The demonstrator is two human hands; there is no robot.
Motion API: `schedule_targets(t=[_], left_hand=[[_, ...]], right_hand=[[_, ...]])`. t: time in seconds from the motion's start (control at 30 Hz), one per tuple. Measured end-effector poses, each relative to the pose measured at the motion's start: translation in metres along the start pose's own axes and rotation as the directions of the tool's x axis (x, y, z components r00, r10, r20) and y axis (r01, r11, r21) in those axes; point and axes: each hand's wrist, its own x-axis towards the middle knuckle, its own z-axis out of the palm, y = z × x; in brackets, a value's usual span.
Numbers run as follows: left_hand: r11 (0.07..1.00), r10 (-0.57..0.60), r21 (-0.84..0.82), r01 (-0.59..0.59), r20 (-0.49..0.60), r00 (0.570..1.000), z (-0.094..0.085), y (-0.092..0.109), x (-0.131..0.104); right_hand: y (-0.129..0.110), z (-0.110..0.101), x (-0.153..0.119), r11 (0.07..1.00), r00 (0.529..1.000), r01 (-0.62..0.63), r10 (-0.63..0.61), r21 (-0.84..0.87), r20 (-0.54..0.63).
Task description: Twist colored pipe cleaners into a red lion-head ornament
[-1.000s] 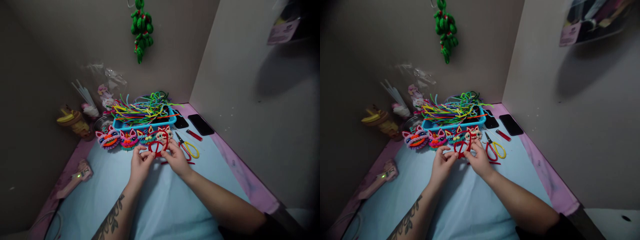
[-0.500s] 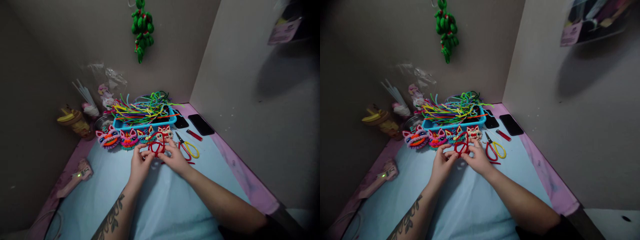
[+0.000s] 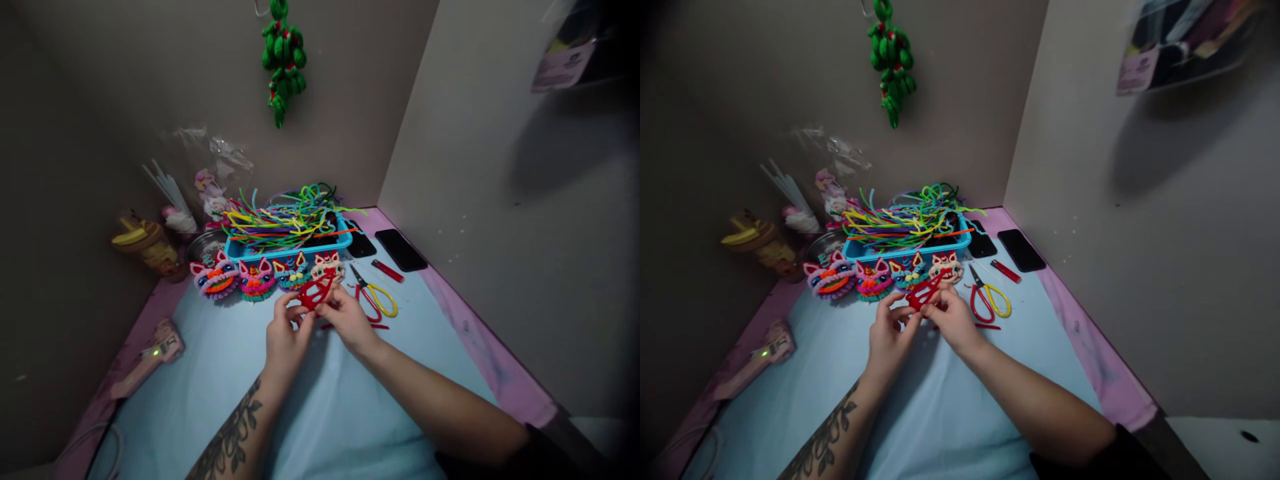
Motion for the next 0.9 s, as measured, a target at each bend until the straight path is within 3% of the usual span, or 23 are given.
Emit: schedule_targets(t=[0.2,0.4,0.63,0.8,0.9], left_hand=[[0.999,0.015,0.030,-0.015,0.004,1.000,-0.004,-0.002,0.002],[0.993,0.029,0.116,-0.029,0.001,1.000,-0.005,-0.003,0.002],[0.977,0.104,0.184,-0.106,0.021,0.994,-0.003,-0.004,0.001],[0.995,0.088,0.051,-0.086,-0.044,0.995,-0.003,-0.002,0.003],[0.998,0.018,-0.066,-0.024,-0.092,0.996,-0.003,-0.001,0.007]], right_hand=[[-0.004,-0.003,0.004,0.999,1.000,-0.014,0.014,0.029,-0.010],[-0.002,-0.003,0.000,1.000,0.996,-0.007,0.008,-0.007,0.084],[-0.011,0.001,-0.005,0.996,0.999,0.004,-0.007,0.092,0.033],[-0.009,-0.001,-0.002,0.995,1.000,-0.017,0.015,0.102,0.021],[-0.007,-0.004,0.000,0.994,1.000,0.012,-0.014,0.109,0.019]])
